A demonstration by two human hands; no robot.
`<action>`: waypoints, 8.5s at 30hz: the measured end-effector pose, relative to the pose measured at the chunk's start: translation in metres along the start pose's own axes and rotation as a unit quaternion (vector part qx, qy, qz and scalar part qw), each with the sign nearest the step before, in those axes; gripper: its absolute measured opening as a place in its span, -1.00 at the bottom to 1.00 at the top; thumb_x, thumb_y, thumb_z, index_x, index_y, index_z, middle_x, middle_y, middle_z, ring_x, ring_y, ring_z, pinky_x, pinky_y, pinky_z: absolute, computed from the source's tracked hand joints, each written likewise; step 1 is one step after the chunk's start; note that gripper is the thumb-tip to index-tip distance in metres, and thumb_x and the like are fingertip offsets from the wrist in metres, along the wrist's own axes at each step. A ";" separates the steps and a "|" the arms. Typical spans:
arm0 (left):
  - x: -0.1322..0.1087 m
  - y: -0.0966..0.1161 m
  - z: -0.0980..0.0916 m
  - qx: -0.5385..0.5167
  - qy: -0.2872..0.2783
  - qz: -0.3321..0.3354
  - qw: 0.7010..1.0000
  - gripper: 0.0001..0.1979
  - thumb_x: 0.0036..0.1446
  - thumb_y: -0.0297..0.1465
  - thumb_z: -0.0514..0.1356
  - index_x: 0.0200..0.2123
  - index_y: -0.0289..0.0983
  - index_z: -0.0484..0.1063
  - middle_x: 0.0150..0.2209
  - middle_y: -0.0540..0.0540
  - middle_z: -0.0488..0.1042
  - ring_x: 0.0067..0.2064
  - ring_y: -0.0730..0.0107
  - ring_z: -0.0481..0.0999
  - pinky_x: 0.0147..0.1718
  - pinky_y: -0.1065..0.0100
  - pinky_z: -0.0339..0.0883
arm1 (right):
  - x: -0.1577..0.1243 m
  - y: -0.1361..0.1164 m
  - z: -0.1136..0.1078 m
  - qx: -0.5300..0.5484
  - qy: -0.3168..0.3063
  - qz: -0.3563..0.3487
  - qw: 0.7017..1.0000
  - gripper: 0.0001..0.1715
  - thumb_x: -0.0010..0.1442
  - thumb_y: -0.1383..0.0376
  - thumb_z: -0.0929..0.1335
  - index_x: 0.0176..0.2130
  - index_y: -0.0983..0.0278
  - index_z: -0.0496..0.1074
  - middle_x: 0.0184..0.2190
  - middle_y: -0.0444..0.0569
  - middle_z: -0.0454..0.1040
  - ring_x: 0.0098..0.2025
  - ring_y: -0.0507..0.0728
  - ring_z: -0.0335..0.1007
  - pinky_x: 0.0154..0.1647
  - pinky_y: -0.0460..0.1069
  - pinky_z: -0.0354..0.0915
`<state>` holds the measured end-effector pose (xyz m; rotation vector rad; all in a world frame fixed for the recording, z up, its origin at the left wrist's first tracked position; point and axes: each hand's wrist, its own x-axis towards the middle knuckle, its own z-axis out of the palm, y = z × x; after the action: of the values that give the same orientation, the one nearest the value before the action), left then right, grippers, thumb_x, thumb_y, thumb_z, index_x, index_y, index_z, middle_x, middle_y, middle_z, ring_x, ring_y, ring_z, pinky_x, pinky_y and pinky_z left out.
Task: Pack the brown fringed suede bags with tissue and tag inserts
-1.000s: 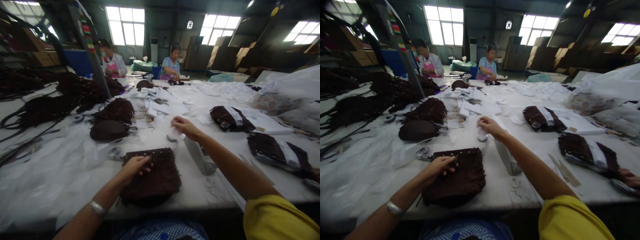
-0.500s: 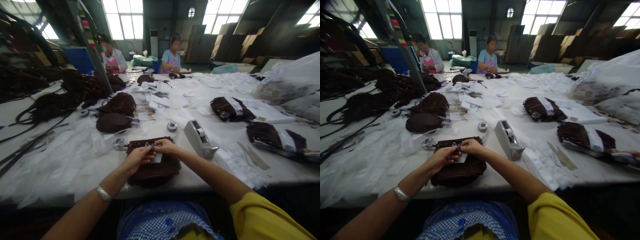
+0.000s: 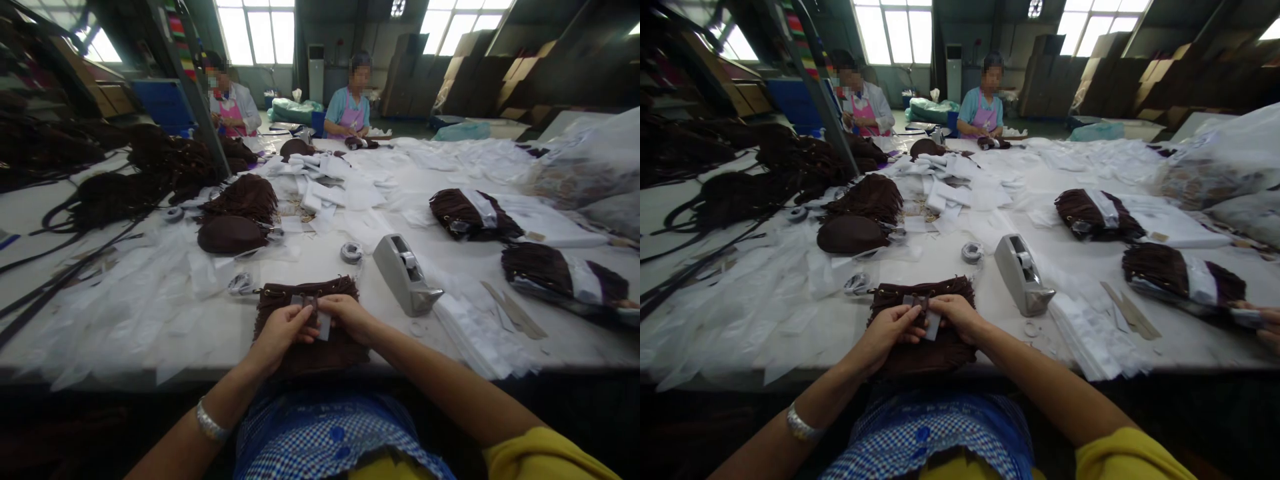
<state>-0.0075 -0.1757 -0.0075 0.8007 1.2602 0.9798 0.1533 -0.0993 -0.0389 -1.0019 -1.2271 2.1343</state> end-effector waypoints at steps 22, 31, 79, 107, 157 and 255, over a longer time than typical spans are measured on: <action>-0.056 -0.045 -0.001 0.104 0.152 0.014 0.983 -0.48 0.05 0.02 0.27 -0.15 -0.31 0.52 -0.27 -0.18 0.63 -0.31 0.18 0.59 -0.53 0.39 0.36 | -0.044 0.030 0.018 -0.009 -0.041 0.002 0.999 -0.52 0.01 -0.08 0.51 -0.38 0.30 0.55 -0.43 -0.07 0.55 -0.43 0.06 0.38 -0.36 -0.05 0.26; -0.051 -0.053 0.012 -0.031 0.136 0.025 0.990 -0.52 0.04 -0.11 0.36 -0.10 -0.35 0.51 -0.12 -0.20 0.62 -0.09 0.14 0.60 -0.09 0.25 0.45 | -0.051 0.033 0.014 0.029 -0.043 -0.002 0.999 -0.46 0.14 -0.14 0.41 -0.24 0.27 0.57 -0.35 -0.02 0.57 -0.29 0.14 0.48 -0.18 0.04 0.37; -0.054 -0.066 0.000 0.016 0.164 -0.007 0.986 -0.42 -0.13 -0.07 0.43 -0.09 -0.28 0.48 -0.09 -0.19 0.61 -0.04 0.09 0.61 -0.09 0.27 0.52 | -0.050 0.046 0.048 0.021 0.051 -0.033 0.998 -0.45 0.03 -0.10 0.48 -0.32 0.34 0.62 -0.52 -0.14 0.45 -0.49 -0.02 0.35 -0.34 -0.06 0.41; -0.041 -0.079 -0.002 0.019 0.188 -0.063 0.980 -0.33 -0.33 0.03 0.47 -0.18 -0.24 0.49 -0.16 -0.13 0.63 -0.02 -0.01 0.59 -0.10 0.24 0.52 | -0.147 -0.057 -0.146 -0.046 0.437 -0.152 0.885 -0.59 -0.02 0.02 0.54 -0.29 0.27 0.63 -0.09 0.07 0.59 -0.02 0.16 0.48 -0.05 0.00 0.35; -0.053 -0.066 0.009 -0.132 0.085 -0.005 0.988 -0.58 0.01 -0.17 0.40 -0.13 -0.28 0.49 -0.21 -0.06 0.56 -0.25 0.41 0.54 -0.26 0.43 0.39 | -0.068 0.032 0.032 -0.192 0.095 -0.089 0.973 -0.51 0.25 0.10 0.37 0.11 0.25 0.44 -0.25 -0.04 0.64 -0.24 0.11 0.58 -0.13 0.01 0.44; -0.055 -0.059 -0.030 0.440 0.157 0.257 0.846 -0.53 0.26 -0.27 0.16 0.23 -0.11 0.36 0.30 -0.13 0.30 0.35 -0.02 0.21 0.33 -0.08 0.00 | -0.083 0.041 0.020 -0.513 0.091 -0.265 0.811 -0.58 0.33 0.20 0.32 0.15 0.15 0.40 0.15 0.05 0.45 0.22 0.25 0.32 0.24 0.20 0.27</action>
<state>-0.0295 -0.2504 -0.0444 1.8247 1.8686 0.9471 0.1869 -0.1873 -0.0389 -1.0099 -2.2793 0.8300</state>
